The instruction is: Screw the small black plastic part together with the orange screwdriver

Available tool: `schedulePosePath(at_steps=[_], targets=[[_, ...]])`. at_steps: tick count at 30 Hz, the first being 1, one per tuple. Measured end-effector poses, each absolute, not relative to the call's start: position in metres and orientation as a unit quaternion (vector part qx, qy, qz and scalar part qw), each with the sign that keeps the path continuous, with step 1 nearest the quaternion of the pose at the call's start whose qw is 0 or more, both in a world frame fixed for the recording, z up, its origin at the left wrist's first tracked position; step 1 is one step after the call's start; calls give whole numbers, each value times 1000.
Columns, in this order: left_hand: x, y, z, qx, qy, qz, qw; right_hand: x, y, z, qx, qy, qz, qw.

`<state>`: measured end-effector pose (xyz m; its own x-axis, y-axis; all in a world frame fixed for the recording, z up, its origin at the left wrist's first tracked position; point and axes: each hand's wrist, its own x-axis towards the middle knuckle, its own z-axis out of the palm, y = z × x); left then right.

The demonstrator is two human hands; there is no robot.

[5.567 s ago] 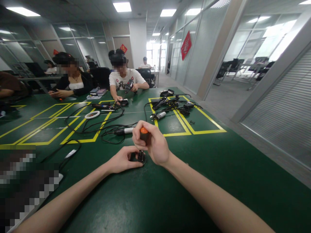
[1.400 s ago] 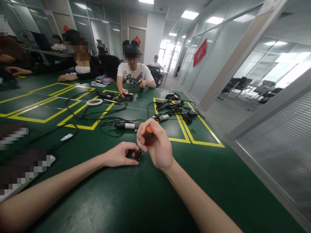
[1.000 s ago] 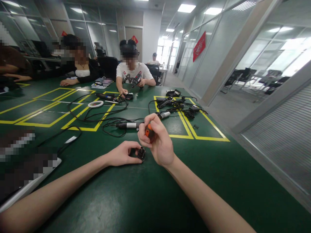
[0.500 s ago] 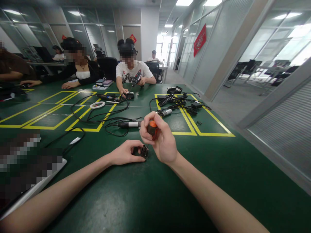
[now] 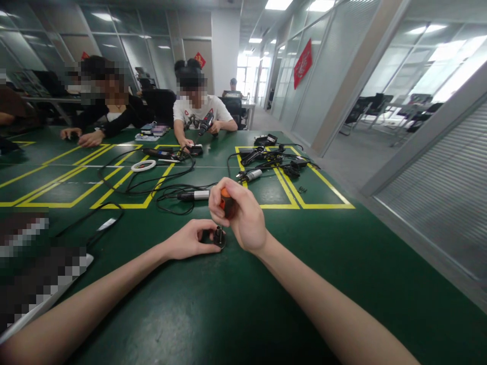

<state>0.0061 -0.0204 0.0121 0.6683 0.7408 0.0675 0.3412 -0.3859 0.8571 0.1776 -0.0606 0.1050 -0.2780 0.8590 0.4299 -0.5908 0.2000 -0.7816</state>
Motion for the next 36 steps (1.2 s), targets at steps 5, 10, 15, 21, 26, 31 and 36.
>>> schedulePosePath(at_steps=[5,10,15,21,26,31,36], targets=[[6,-20,13,801,336,224,442,177,-61,103,-114,-499,627,587],[5,-20,12,801,340,222,439,177,-60,101,-115,-508,613,594],[5,-19,9,798,323,238,449,177,-58,101,-126,-530,602,584],[5,-19,12,801,331,226,444,175,-60,104,-121,-501,618,593],[5,-20,14,802,337,227,438,176,-62,103,-128,-494,620,596],[6,-20,13,803,338,223,437,176,-62,106,-142,-512,602,596],[7,-21,12,798,346,223,441,177,-62,106,-146,-504,621,582]])
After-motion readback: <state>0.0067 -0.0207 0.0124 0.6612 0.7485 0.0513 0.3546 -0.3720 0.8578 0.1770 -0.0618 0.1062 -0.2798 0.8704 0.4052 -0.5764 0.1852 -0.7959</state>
